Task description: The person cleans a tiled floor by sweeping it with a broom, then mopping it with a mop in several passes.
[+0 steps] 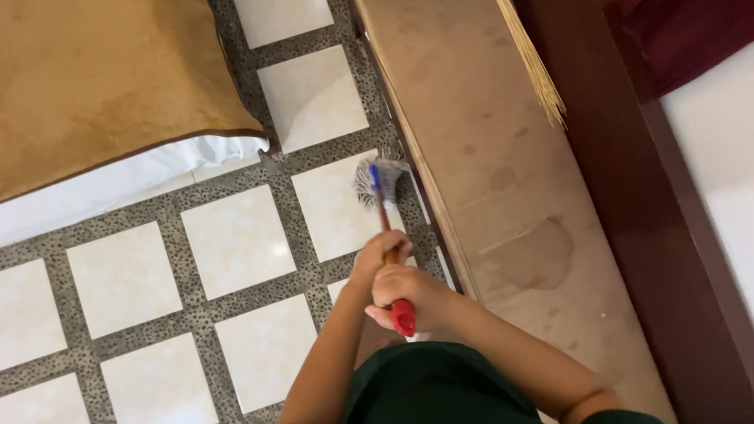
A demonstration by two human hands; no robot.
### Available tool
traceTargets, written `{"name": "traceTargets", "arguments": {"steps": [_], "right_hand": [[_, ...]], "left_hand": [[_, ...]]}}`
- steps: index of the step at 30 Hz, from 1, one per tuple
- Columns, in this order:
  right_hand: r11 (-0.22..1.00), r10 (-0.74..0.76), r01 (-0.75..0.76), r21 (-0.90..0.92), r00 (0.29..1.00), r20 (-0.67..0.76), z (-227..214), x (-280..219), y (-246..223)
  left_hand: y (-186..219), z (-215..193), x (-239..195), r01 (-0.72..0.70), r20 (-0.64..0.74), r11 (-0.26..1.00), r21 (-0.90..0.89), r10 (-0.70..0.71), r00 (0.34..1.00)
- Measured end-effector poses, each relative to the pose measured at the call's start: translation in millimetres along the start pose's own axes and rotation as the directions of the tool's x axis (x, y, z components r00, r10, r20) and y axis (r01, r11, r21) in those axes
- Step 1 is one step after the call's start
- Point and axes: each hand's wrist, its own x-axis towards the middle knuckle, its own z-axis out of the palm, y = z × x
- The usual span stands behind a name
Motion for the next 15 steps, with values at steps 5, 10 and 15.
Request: {"name": "traceTargets", "arguments": {"steps": [5,10,15], "right_hand": [[0.997,-0.06,0.058,0.06,0.998,0.028,4,48,19],[0.995,-0.073,0.073,0.06,0.997,-0.015,-10,65,32],[0.995,0.048,-0.057,-0.077,0.993,-0.109,-21,65,26]], "left_hand": [[-10,-62,16,0.01,-0.166,0.998,0.069,0.001,0.986],[9,-94,48,-0.06,-0.195,0.982,0.179,0.095,0.976],[0,-73,85,-0.28,-0.005,0.955,0.095,0.282,0.959]]}}
